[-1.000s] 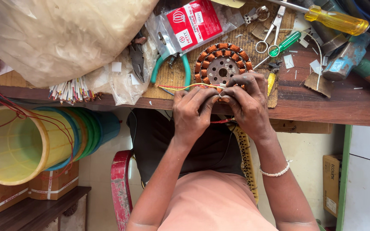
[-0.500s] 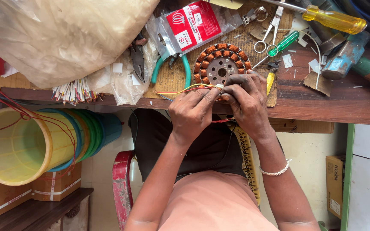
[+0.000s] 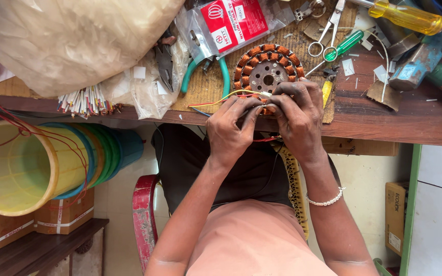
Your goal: The person repairs a stator by stripping wire insulation, twisting wires together, and securing connections with a screwdriver. They use pliers, scissors, and a screwdriver to manipulate the wires and components on a cluttered workbench.
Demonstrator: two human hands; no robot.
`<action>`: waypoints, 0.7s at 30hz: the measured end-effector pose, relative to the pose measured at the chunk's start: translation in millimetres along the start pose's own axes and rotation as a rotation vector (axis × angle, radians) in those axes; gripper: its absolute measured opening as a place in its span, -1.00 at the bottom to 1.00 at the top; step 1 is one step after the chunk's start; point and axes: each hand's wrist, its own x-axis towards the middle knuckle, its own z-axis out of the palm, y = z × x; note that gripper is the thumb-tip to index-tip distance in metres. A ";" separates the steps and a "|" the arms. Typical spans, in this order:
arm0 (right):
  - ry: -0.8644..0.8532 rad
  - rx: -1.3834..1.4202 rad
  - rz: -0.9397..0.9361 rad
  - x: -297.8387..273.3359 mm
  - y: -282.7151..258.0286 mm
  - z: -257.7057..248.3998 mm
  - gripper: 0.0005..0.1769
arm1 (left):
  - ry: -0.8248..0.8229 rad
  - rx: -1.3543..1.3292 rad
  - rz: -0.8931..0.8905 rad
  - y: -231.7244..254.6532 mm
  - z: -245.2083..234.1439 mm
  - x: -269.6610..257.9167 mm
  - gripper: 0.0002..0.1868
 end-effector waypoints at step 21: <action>0.021 0.091 -0.027 4.7 -1.6 -4.1 -0.82 | 0.014 0.109 0.140 -7.9 0.3 -3.1 -0.83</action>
